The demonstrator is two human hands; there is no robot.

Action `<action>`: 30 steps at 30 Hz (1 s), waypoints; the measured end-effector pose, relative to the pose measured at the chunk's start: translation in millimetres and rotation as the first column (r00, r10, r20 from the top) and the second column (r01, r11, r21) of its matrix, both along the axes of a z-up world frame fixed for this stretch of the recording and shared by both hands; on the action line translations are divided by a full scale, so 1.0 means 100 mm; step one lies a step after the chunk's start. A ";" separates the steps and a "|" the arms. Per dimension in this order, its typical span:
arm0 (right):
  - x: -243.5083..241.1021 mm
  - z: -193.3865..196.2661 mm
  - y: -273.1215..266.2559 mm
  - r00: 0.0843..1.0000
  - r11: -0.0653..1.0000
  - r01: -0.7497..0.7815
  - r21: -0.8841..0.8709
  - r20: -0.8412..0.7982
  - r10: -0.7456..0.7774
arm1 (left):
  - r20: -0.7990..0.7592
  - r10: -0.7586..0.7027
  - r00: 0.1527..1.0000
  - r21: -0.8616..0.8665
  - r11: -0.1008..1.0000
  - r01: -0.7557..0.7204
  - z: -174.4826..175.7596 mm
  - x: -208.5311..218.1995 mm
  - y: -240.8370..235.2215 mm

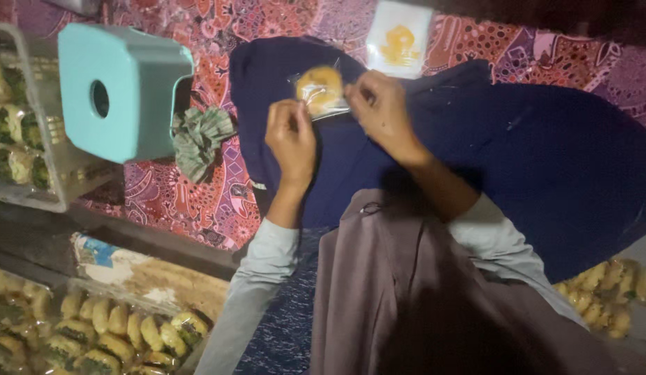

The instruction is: The person sits on a patterned floor mat and repeatedly picks up ring-shaped doughnuts from a metal tray. They place each doughnut into a small clear plastic bag, fold the top, and set the packaged item aside. The process is repeated for multiple doughnuts.

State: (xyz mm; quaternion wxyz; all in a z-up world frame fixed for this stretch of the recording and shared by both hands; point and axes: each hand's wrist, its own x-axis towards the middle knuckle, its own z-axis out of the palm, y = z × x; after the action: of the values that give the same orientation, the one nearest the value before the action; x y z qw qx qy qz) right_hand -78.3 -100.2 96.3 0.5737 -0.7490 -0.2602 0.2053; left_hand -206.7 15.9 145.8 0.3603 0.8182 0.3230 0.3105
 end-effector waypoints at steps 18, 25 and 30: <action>1.71 -1.43 -1.15 0.729 0.783 0.547 -0.295 0.628 -0.272 | -0.639 -0.470 0.609 0.059 0.760 0.647 -1.91 2.25 0.03; 1.66 -0.42 -0.43 0.996 0.910 0.066 -0.410 -0.022 -0.082 | 0.042 -0.433 0.901 -0.105 0.894 0.435 -0.72 2.03 -0.21; 1.24 0.48 -0.53 0.944 0.980 0.153 -0.123 0.310 -0.109 | 0.064 -0.219 0.974 -0.317 0.921 0.228 -0.35 2.01 -0.14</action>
State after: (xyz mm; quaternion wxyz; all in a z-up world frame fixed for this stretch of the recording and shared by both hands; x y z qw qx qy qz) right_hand 45.2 -153.5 144.8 0.4834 -0.8270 -0.2787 0.0680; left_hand -5.5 2.2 110.5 0.5268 0.7752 0.2691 0.2217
